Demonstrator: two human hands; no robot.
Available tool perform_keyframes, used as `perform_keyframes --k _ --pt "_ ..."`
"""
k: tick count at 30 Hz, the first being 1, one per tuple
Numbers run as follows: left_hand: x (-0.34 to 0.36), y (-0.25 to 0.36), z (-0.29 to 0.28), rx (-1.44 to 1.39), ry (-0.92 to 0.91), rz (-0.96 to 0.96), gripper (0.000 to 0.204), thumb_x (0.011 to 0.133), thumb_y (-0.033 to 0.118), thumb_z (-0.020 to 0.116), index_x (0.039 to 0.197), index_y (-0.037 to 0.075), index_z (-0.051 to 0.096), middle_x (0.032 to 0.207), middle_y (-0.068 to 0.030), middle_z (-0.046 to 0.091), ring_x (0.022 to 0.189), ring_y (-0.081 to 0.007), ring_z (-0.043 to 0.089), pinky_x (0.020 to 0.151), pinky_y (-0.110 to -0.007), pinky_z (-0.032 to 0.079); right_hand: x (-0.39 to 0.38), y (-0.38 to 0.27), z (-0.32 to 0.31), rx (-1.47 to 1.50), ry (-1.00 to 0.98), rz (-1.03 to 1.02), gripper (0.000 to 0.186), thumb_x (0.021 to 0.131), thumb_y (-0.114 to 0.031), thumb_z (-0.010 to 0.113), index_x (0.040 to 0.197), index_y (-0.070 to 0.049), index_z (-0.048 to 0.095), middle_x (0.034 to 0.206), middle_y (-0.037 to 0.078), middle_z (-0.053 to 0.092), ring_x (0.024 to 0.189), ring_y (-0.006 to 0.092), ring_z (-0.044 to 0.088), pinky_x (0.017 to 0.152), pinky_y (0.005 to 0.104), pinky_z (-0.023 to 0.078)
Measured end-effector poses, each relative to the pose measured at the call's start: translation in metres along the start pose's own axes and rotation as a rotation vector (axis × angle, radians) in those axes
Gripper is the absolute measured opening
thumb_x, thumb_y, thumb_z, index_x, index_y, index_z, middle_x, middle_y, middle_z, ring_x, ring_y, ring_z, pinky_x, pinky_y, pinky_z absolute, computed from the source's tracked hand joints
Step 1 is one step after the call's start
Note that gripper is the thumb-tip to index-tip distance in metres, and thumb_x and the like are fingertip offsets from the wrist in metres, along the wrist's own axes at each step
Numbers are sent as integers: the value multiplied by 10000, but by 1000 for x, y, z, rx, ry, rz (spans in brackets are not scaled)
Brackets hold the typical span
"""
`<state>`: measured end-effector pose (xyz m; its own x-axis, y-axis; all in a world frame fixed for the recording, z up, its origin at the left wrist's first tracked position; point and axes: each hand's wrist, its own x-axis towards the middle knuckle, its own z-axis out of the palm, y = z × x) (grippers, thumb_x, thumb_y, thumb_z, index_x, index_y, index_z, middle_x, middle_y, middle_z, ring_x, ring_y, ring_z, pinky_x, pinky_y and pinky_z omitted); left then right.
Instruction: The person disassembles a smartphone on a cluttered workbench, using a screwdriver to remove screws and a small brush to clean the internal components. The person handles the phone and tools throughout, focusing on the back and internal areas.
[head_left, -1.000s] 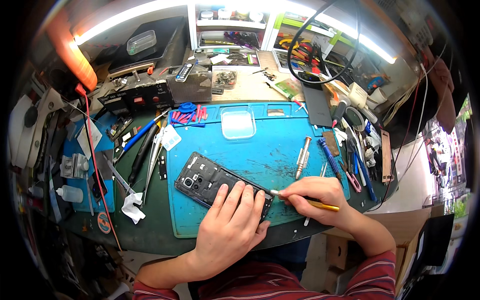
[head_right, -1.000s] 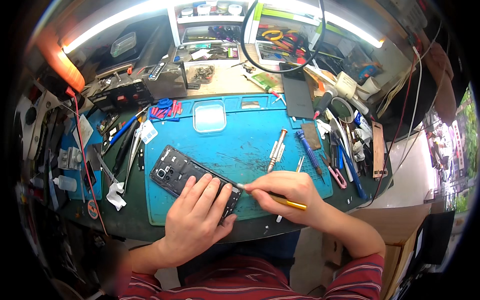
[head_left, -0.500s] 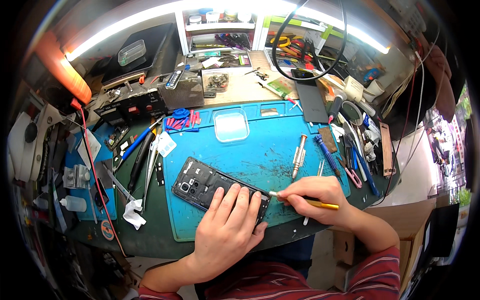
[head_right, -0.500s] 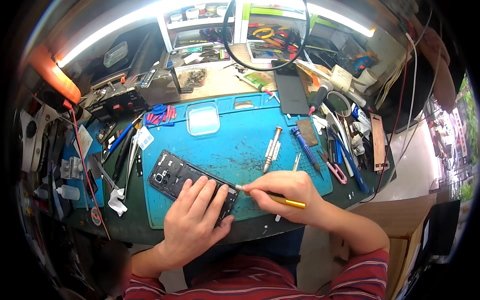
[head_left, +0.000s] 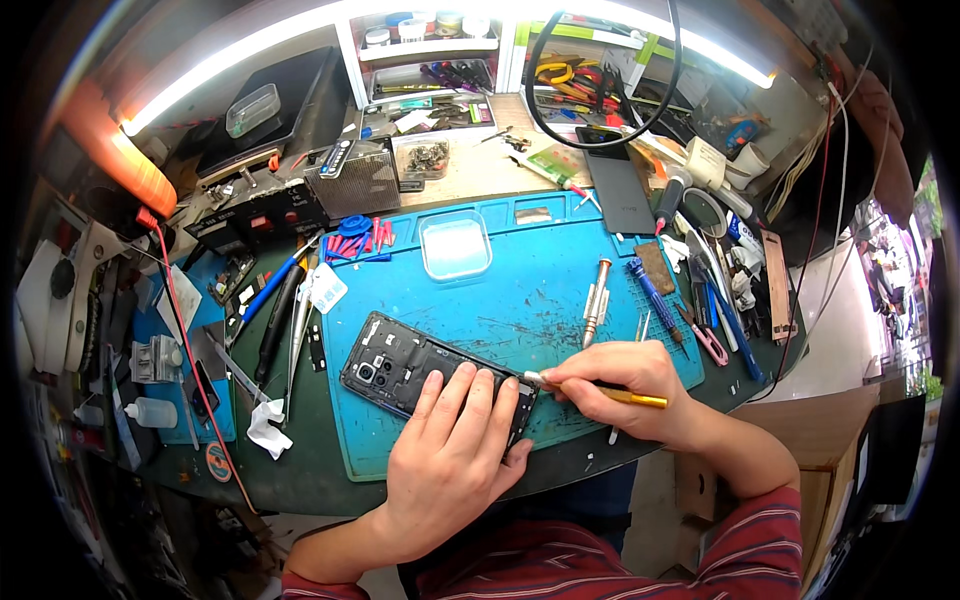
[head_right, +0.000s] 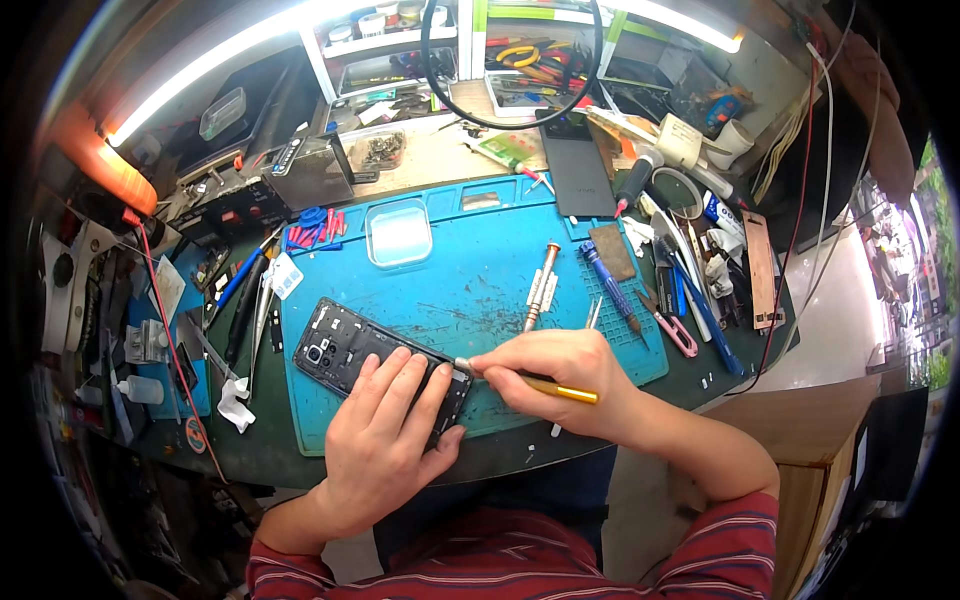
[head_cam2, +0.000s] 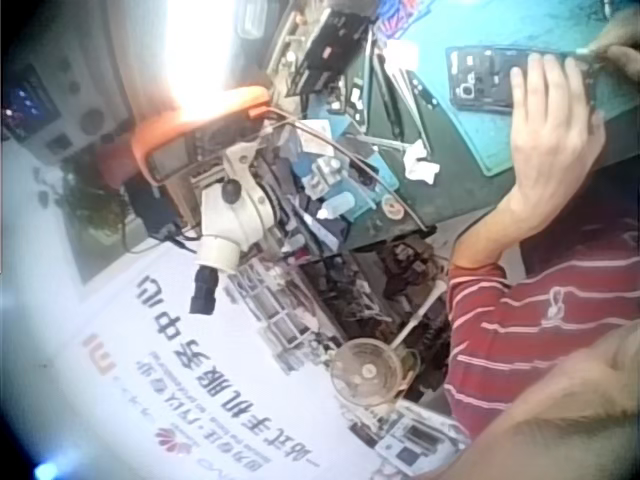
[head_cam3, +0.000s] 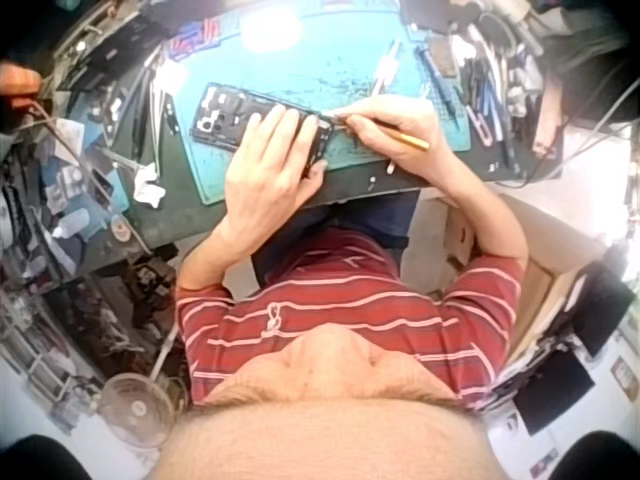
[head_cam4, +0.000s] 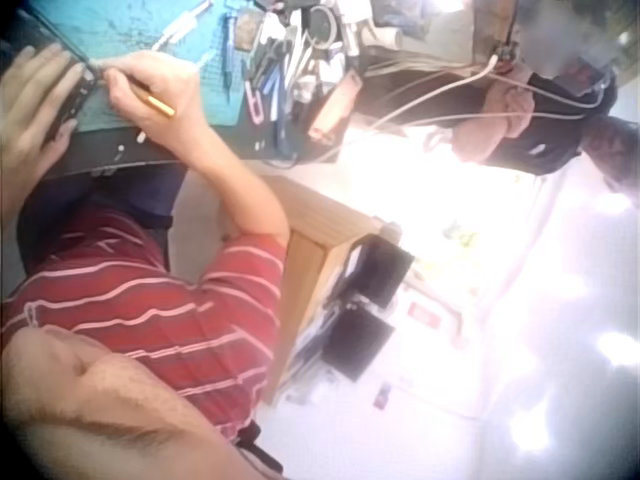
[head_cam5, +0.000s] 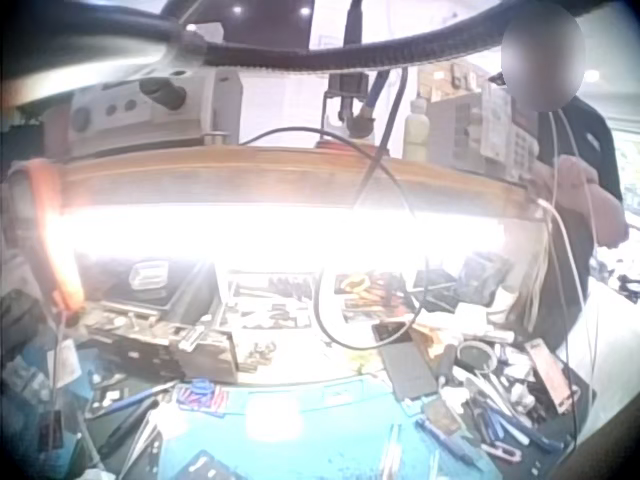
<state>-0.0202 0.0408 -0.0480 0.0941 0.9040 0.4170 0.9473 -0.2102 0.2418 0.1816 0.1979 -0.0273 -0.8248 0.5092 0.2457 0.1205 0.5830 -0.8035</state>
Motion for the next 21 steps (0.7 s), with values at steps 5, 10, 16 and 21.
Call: perform_keyframes --k 5,10,16,21 --pt "1 1 0 -6 1 -4 573 837 277 843 1339 20 736 1349 -207 676 1294 -388 664 1124 -565 545 1 4 0 10 -7 -44 176 958 -34 769 1123 4 816 1021 133 822 878 277 801 788 348 628" --pt "-1 0 0 -5 11 -8 567 837 284 842 1329 21 740 1337 -199 682 1290 -378 667 1122 -562 547 8 3 3 -7 -16 -83 195 969 -51 775 1154 -3 813 1018 137 820 883 275 800 783 351 627" --pt "-1 0 2 11 23 1 589 830 295 846 1340 19 738 1340 -192 685 1292 -359 669 1124 -548 549 25 -1 12 -58 -22 -106 185 994 -87 757 1150 -6 813 996 141 815 885 290 795 779 370 616" --pt "-1 0 2 25 21 -6 642 820 305 854 1375 9 726 1372 -201 675 1326 -352 655 1141 -532 537 54 -3 26 -27 -37 -102 188 1014 -117 729 1126 11 811 979 166 809 878 322 791 773 381 619"
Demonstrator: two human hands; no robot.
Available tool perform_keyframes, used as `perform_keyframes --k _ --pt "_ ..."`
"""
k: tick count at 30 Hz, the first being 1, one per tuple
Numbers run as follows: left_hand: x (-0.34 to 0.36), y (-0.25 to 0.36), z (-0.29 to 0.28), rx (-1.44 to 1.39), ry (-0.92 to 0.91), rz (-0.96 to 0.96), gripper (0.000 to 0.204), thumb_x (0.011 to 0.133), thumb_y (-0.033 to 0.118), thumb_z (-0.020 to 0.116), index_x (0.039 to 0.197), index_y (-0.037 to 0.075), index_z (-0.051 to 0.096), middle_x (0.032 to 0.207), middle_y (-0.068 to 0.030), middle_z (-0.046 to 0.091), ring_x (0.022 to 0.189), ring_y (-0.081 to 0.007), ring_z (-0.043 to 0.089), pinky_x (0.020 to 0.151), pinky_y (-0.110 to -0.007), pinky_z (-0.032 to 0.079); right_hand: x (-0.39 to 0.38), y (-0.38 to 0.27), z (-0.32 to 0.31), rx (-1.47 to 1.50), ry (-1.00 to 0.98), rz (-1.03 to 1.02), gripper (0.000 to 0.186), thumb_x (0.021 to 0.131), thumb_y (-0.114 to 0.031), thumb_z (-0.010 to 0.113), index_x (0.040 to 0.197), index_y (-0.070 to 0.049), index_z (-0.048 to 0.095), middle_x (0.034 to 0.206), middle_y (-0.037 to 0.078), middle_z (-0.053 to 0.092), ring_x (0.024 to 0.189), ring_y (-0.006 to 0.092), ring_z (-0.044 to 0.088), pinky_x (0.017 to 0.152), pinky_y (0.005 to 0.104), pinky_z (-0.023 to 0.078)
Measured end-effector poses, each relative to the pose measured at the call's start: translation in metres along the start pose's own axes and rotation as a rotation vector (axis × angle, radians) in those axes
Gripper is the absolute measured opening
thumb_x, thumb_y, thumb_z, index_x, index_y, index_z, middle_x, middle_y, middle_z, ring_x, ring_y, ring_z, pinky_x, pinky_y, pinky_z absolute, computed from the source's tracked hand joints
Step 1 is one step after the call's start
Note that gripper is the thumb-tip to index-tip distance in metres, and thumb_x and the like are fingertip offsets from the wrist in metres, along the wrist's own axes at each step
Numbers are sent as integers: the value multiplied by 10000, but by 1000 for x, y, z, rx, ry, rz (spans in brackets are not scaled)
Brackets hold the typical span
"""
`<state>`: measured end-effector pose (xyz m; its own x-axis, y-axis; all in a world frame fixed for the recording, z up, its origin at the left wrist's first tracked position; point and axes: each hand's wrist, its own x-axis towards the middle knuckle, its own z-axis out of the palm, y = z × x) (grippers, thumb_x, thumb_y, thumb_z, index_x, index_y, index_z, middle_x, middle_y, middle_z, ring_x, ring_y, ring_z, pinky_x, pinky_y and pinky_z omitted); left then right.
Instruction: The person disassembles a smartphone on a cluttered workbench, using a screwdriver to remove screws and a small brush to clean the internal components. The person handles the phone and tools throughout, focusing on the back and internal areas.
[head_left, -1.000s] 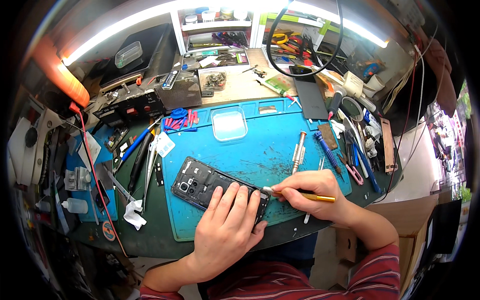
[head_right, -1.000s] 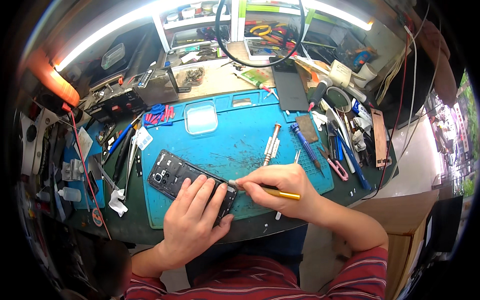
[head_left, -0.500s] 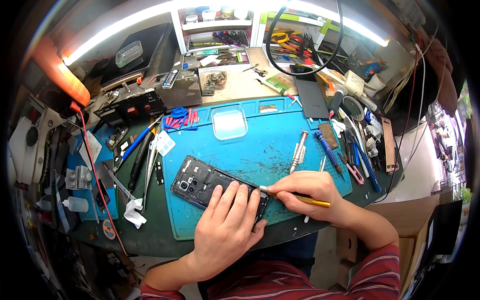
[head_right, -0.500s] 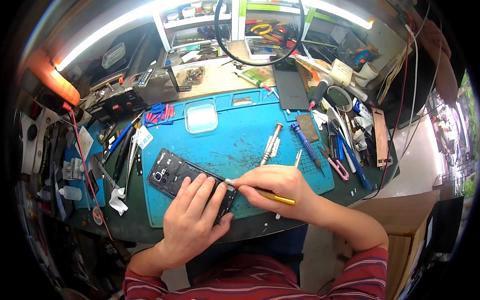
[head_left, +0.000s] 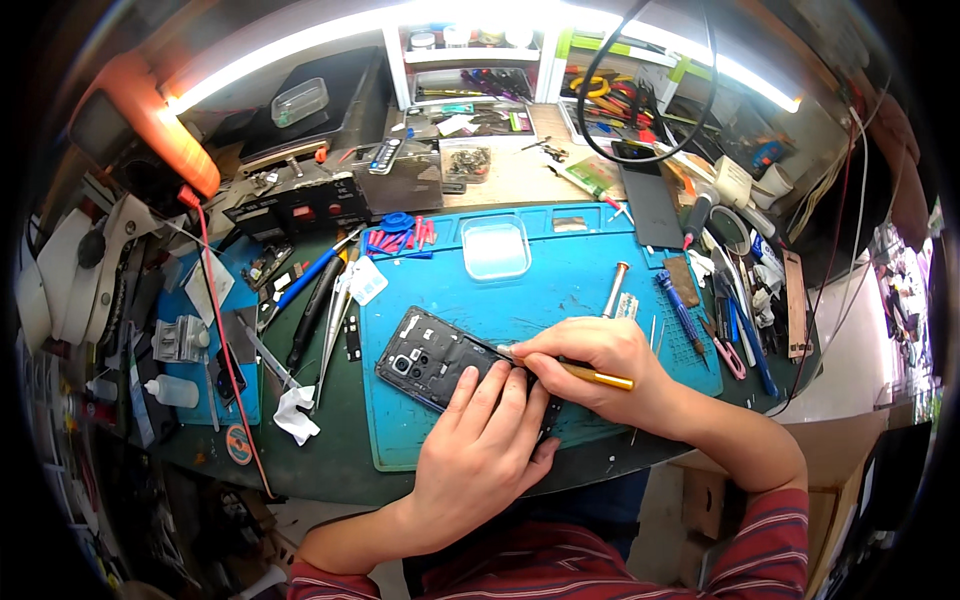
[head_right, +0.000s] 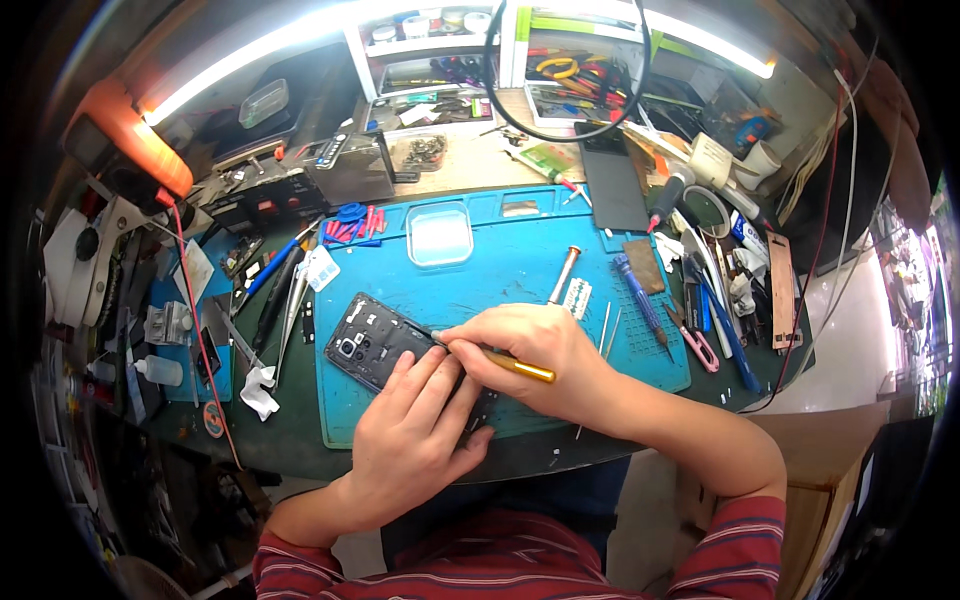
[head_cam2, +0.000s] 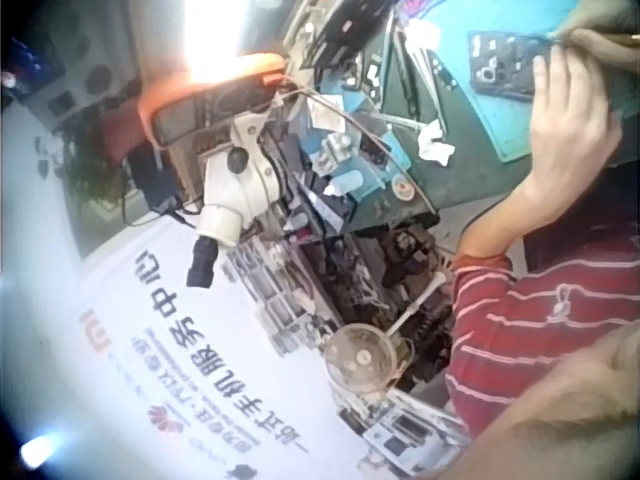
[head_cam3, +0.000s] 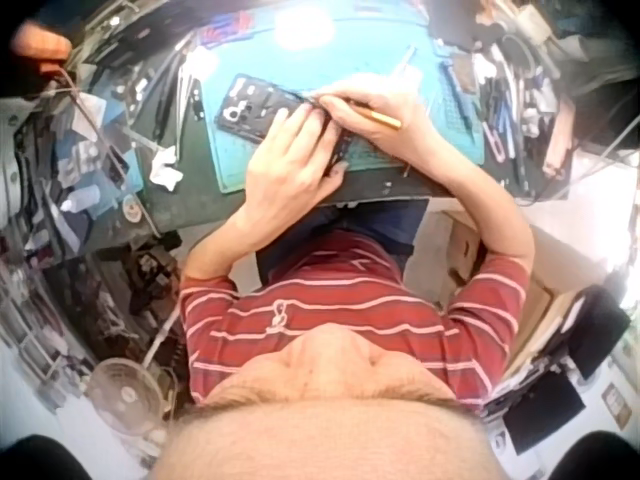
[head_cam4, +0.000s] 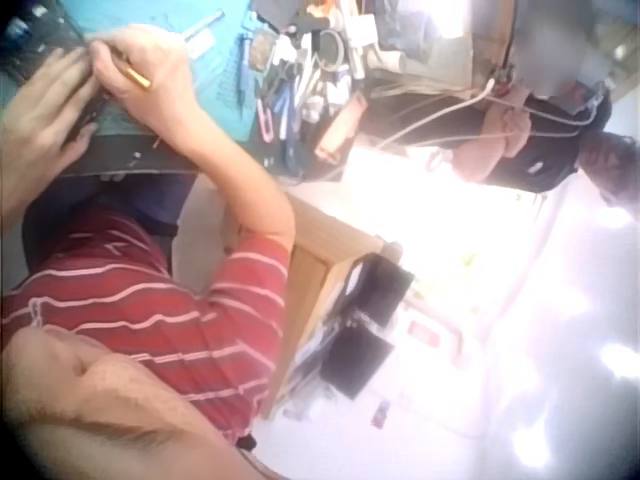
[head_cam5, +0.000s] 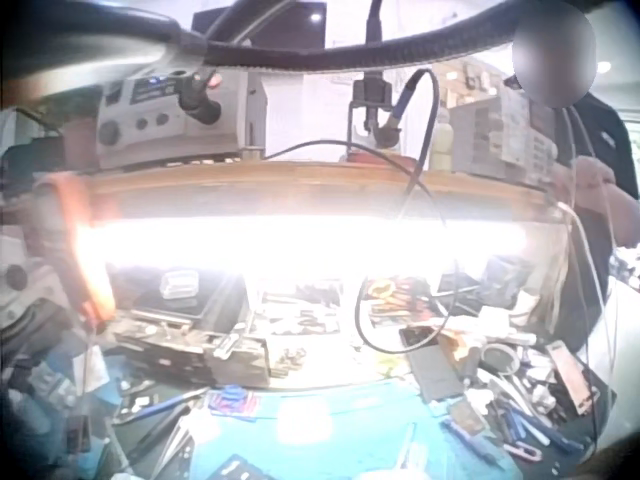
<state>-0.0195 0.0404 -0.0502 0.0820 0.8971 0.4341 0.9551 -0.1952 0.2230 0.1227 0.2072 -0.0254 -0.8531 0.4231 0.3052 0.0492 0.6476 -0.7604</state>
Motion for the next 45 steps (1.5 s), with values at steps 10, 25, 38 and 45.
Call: perform_keyframes --k 10,25,38,45 --pt "-1 -2 0 -22 3 11 607 861 322 827 1375 13 728 1382 -194 665 1363 -355 634 1156 -519 520 51 15 29 70 -5 -36 210 1023 -143 718 1136 -4 829 940 142 820 832 256 799 750 324 621" --pt "-6 4 -10 31 -12 -37 654 862 425 864 1390 69 715 1384 -117 699 1371 -301 630 1265 -603 367 -6 18 -30 -562 87 -299 362 958 -288 839 1247 -78 782 992 104 795 860 283 762 800 391 579" --pt "-52 21 -50 -259 103 -306 666 891 176 841 1509 77 616 1443 -145 654 1363 -344 603 1203 -508 443 -60 -23 0 -303 92 -81 360 999 -91 742 1356 -52 709 1098 148 770 1055 327 720 893 423 580" --pt "-78 16 -41 -146 81 -332 692 962 149 798 1574 -5 514 1464 -227 634 1353 -429 592 1205 -509 419 -72 -22 18 -222 31 -120 454 890 53 682 1335 -35 692 1147 120 773 1090 331 691 977 445 544"
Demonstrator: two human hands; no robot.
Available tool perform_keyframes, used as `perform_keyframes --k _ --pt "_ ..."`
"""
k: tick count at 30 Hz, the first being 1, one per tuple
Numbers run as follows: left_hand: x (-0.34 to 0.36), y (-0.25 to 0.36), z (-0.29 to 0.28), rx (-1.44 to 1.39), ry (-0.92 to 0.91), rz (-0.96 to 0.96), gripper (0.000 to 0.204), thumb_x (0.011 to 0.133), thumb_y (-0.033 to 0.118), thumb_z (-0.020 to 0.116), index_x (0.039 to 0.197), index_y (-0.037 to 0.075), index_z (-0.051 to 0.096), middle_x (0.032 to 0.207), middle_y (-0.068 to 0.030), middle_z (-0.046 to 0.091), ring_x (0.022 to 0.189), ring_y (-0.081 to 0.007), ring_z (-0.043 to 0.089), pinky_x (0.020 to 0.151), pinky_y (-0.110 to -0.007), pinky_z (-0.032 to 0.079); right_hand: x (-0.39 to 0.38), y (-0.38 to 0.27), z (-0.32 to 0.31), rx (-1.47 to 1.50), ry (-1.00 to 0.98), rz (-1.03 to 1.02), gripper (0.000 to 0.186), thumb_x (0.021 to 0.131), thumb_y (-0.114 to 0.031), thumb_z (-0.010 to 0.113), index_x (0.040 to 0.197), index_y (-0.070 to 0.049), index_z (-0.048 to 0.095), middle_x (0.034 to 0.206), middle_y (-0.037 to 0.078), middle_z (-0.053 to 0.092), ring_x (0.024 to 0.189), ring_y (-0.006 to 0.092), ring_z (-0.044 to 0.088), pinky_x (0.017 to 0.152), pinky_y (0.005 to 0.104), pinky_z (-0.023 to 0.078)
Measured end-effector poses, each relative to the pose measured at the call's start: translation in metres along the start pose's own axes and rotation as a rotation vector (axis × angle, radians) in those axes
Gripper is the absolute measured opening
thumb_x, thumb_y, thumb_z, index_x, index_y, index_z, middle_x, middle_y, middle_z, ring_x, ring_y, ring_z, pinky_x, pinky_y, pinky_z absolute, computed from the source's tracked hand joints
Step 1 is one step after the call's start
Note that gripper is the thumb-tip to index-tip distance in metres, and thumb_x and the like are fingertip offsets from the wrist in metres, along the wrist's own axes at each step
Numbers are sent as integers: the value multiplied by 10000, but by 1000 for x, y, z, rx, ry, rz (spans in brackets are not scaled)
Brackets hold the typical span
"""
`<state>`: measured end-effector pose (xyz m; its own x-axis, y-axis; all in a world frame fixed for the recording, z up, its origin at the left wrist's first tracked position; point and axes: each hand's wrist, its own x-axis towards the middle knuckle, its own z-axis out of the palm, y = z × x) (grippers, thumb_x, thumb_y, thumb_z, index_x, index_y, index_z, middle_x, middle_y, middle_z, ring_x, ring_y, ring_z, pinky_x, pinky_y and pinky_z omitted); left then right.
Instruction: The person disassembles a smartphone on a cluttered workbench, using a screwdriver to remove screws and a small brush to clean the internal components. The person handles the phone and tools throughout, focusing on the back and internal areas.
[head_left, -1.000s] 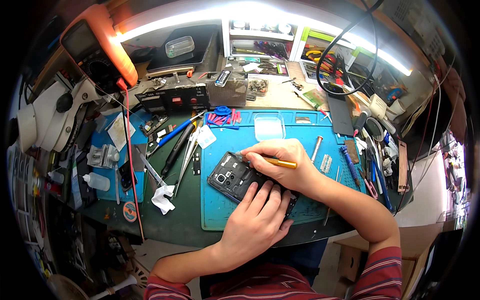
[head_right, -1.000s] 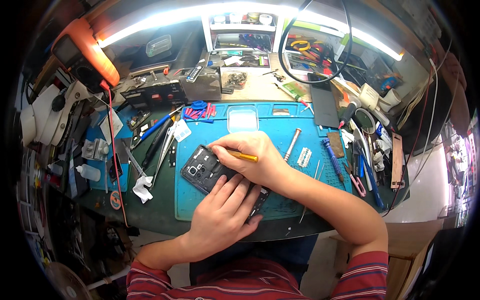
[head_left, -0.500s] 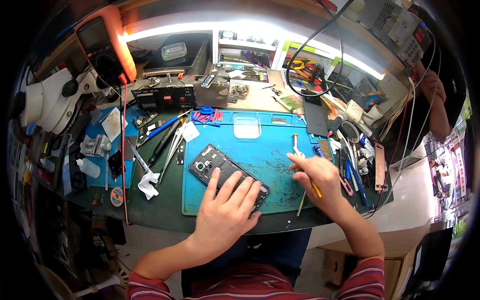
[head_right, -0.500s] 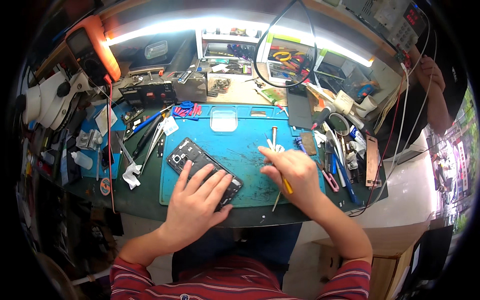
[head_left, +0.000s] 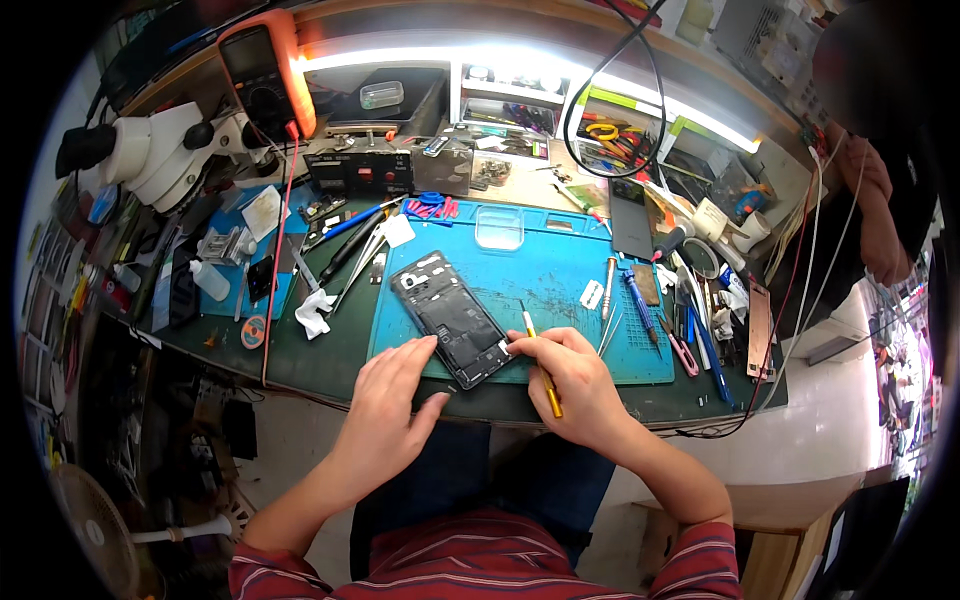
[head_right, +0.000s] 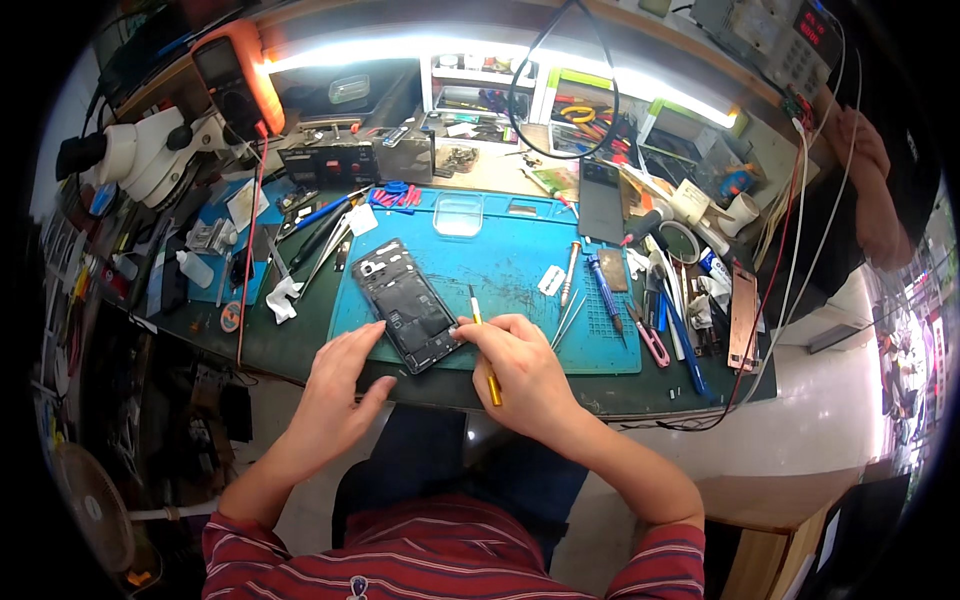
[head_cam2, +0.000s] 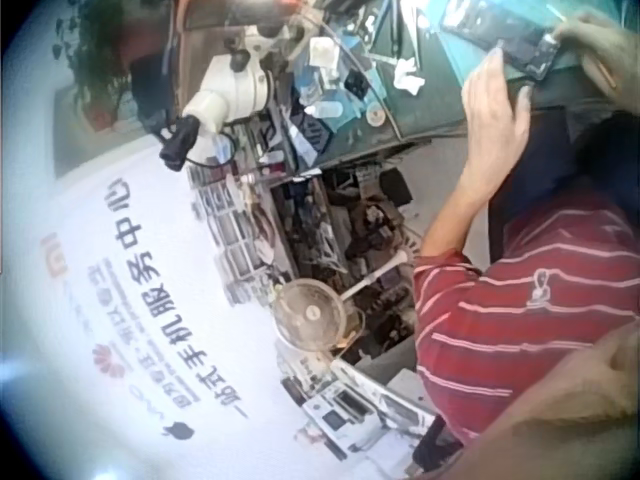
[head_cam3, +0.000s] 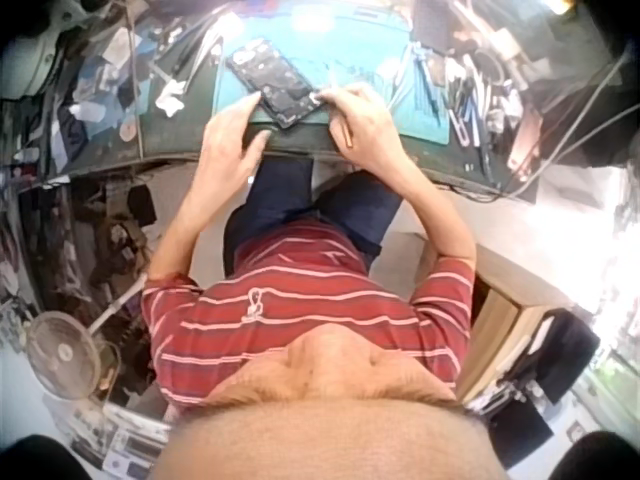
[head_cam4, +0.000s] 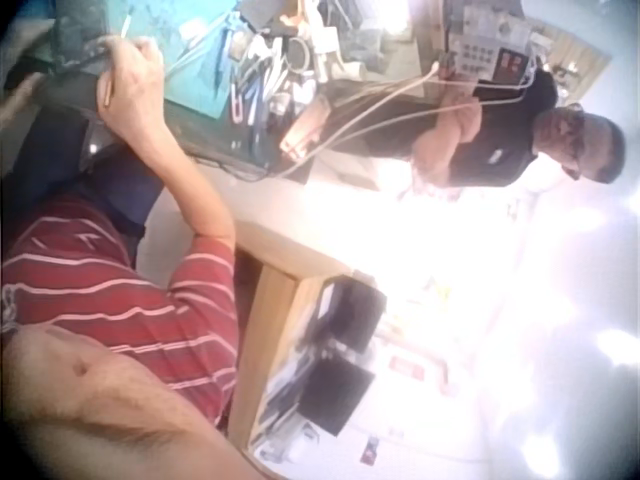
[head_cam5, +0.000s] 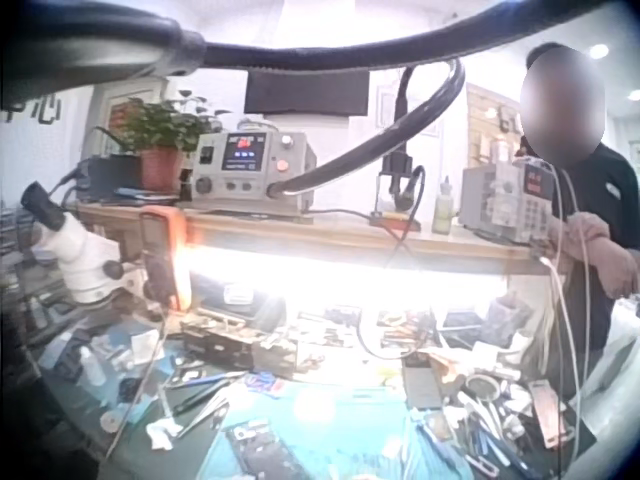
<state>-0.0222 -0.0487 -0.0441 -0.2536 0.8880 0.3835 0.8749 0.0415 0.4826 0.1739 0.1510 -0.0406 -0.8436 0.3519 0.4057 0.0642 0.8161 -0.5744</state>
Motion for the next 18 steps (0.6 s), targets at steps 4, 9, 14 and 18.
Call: perform_keyframes --k 4,9,14,18 --pt "4 11 13 -51 -7 5 784 953 281 834 1603 12 486 1545 -236 588 1436 -433 546 1248 -540 376 -19 -11 -2 339 -52 120 464 855 69 663 1307 -31 706 1156 111 800 1079 310 711 980 434 547" --pt "17 26 23 298 15 84 817 934 495 817 1550 24 559 1551 -208 587 1479 -405 522 1228 -566 407 -25 -12 -24 -25 21 -3 363 877 28 698 1229 -49 738 957 88 763 1027 298 739 914 441 539" --pt "41 41 56 386 33 21 819 934 564 780 1532 41 584 1548 -180 585 1499 -411 488 1216 -625 404 -35 11 -29 -444 202 103 349 895 8 729 1239 -50 707 1190 149 758 1151 367 667 967 460 525" --pt "45 41 61 329 -30 43 690 943 355 766 1514 14 585 1580 -176 568 1533 -391 465 1238 -659 370 -44 31 -43 -364 217 183 381 868 74 694 1236 -26 694 1249 181 747 1178 397 649 1051 491 517"
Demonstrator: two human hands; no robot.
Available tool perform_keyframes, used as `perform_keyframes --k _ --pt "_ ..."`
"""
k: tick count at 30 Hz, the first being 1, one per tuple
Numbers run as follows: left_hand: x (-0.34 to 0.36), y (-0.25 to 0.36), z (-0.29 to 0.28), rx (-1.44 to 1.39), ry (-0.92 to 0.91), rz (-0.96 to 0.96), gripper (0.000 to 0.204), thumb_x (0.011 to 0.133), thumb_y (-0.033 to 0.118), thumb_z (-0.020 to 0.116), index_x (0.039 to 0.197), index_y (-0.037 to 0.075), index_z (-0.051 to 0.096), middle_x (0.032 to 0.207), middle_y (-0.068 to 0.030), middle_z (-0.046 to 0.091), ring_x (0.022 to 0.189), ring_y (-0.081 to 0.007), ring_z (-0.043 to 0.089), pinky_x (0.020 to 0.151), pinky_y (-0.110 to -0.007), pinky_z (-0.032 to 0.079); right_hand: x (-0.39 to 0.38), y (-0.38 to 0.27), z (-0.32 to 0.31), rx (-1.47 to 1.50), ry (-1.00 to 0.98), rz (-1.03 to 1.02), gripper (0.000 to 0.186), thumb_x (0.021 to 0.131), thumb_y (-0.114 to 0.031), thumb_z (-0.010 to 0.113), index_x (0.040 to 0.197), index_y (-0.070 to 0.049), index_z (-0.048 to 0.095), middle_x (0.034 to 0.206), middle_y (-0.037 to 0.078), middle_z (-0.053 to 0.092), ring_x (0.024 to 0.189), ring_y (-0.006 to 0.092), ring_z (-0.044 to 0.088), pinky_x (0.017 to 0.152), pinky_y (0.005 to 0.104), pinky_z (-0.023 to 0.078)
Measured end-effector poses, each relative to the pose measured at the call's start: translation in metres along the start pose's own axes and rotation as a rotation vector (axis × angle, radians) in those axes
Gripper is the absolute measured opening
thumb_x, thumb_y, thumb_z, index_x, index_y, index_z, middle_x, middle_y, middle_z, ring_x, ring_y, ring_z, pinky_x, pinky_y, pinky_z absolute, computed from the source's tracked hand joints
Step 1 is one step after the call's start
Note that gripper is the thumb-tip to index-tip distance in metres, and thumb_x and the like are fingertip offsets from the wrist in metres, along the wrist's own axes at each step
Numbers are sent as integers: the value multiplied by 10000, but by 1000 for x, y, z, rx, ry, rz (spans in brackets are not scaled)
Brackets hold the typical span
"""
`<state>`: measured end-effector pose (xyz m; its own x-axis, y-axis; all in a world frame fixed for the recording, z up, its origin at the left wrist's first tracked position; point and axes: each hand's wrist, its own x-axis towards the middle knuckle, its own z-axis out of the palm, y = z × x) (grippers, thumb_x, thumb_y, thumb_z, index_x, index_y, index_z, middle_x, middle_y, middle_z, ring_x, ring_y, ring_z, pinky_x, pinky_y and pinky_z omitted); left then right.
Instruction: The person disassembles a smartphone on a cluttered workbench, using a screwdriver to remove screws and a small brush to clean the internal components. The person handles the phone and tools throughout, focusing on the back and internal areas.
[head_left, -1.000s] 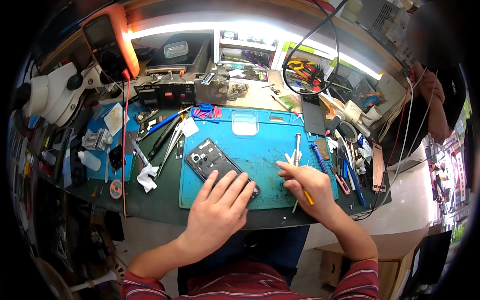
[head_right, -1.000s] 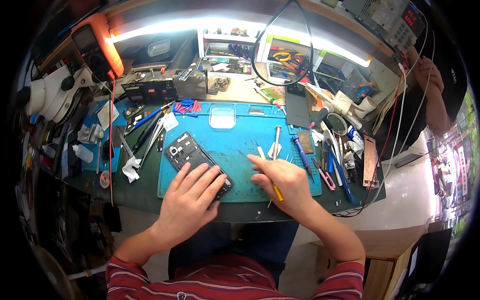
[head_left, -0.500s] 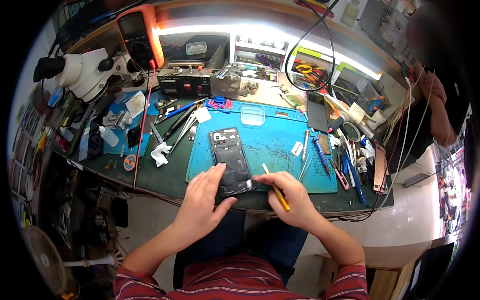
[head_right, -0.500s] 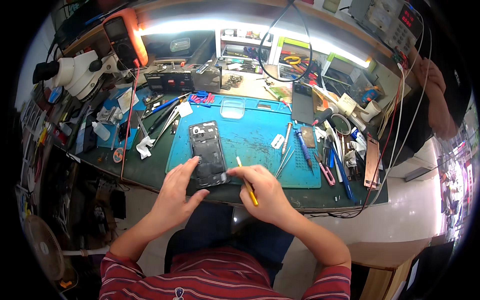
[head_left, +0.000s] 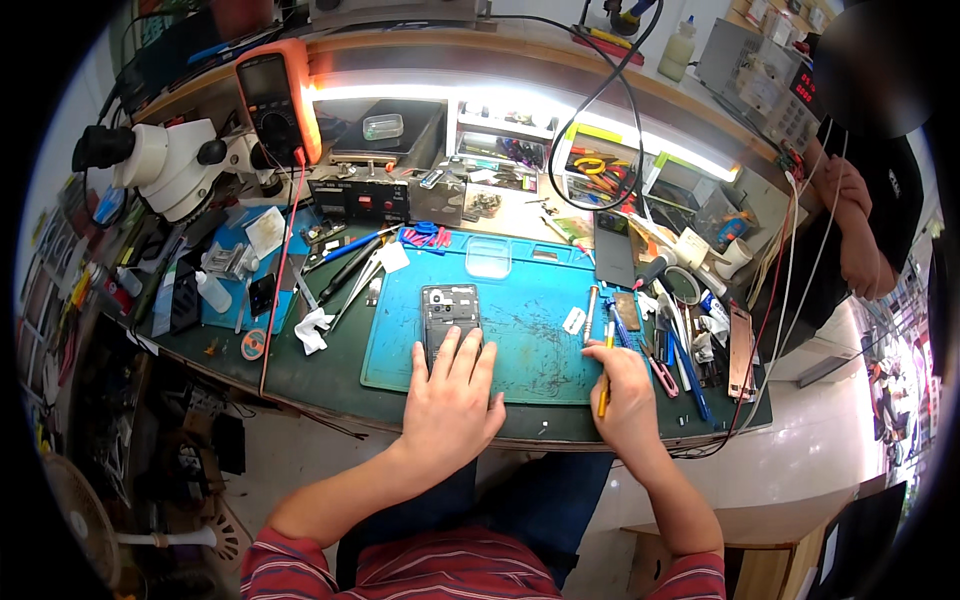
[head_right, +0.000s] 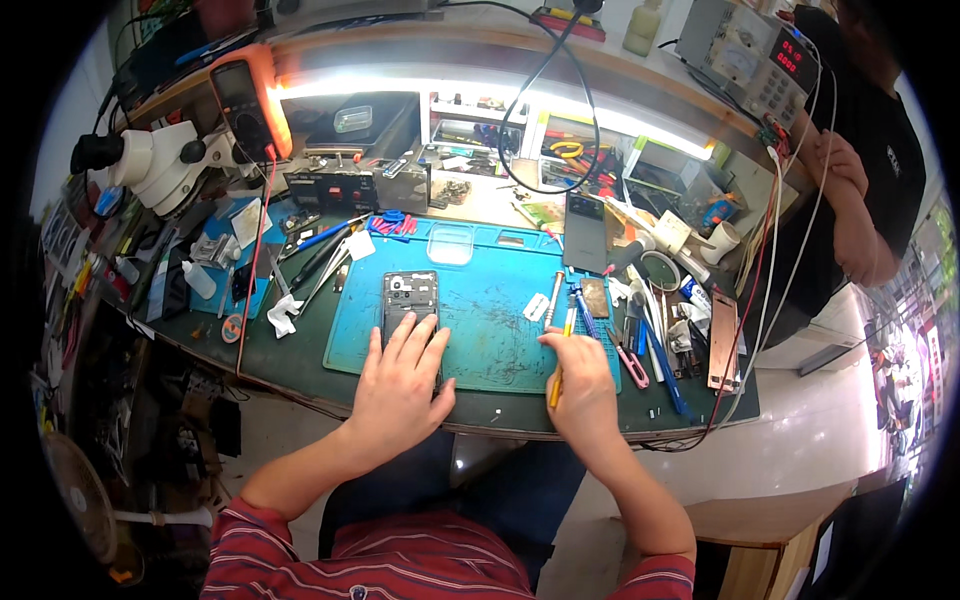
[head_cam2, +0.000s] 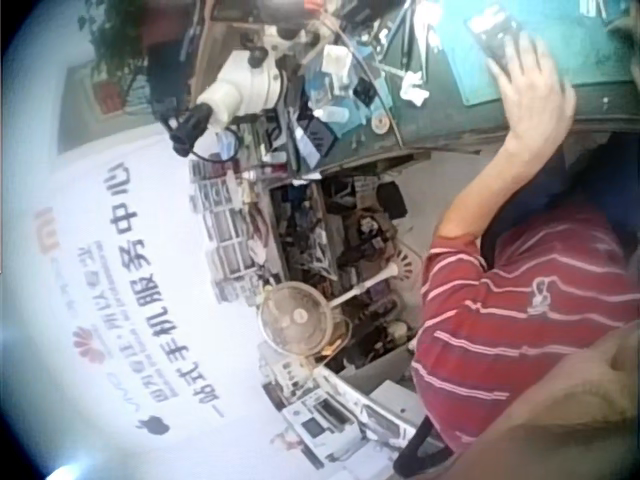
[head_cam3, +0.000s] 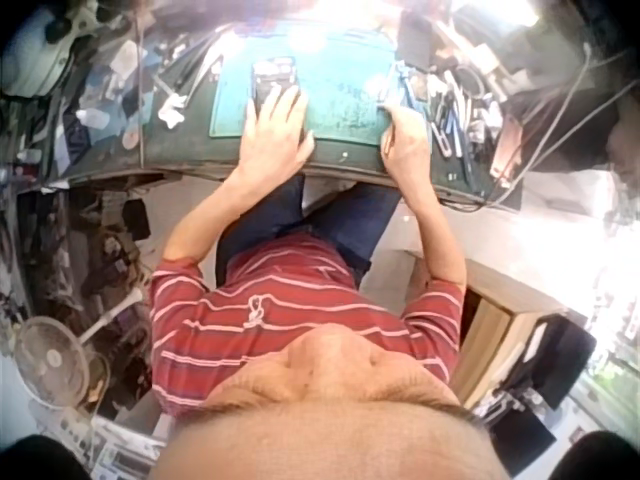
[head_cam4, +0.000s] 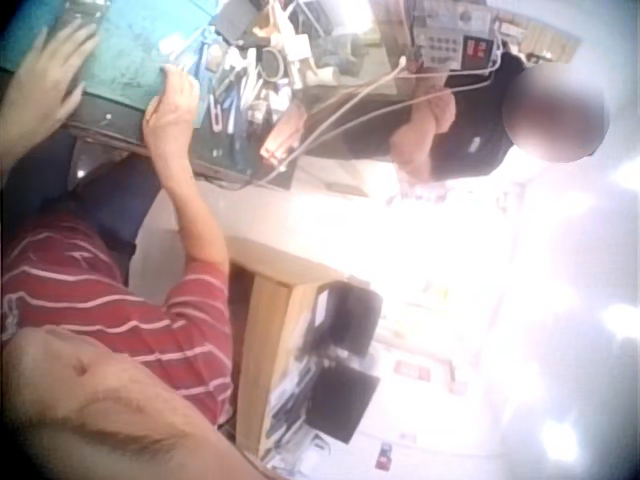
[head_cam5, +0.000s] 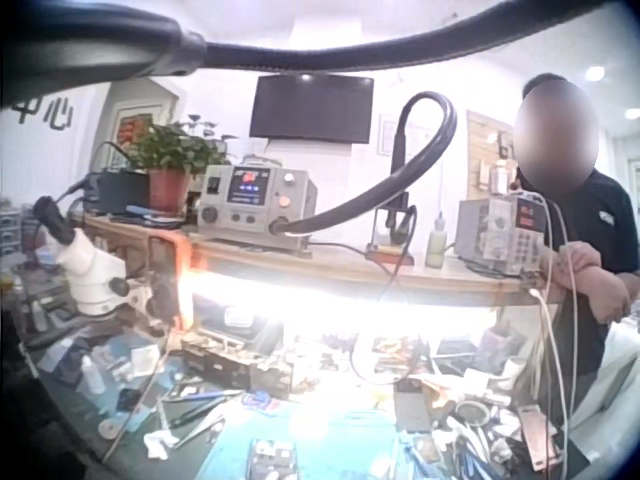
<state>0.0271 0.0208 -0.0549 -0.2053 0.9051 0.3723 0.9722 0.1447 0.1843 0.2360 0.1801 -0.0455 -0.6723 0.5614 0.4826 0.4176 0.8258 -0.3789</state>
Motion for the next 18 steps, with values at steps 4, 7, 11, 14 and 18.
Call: perform_keyframes --k 4,7,11,14,18 --pt "4 -23 -19 -218 -137 196 686 886 219 769 1518 31 578 1603 -152 559 1557 -359 461 1264 -660 351 7 19 -7 -156 91 -5 366 938 -29 742 1301 -25 697 1249 189 744 1164 398 651 1041 476 512" --pt "7 -45 -37 -300 -275 358 697 875 185 775 1526 44 569 1613 -137 554 1553 -346 468 1269 -663 350 17 11 -18 -85 83 -22 439 1051 -193 727 1447 -15 661 1190 188 725 1089 361 678 944 448 537" --pt "13 -50 -45 -342 -310 420 708 888 296 851 1508 61 601 1584 -127 591 1538 -337 495 1292 -655 323 23 -1 -20 368 -31 5 404 1111 -190 662 1462 9 660 1165 185 707 953 293 739 820 376 583" --pt "21 -50 -43 -354 -191 422 726 850 446 886 1430 68 670 1514 -101 656 1443 -335 579 1258 -578 396 24 -7 -4 593 -60 42 336 1069 -82 695 1390 16 704 1157 181 736 954 278 778 843 331 602" --pt "37 -52 -34 -337 -126 481 675 881 498 840 1347 24 719 1478 -93 674 1273 -270 643 1120 -443 489 26 5 3 483 -82 -40 323 952 -30 818 1265 21 755 1050 156 792 924 261 788 812 323 612"
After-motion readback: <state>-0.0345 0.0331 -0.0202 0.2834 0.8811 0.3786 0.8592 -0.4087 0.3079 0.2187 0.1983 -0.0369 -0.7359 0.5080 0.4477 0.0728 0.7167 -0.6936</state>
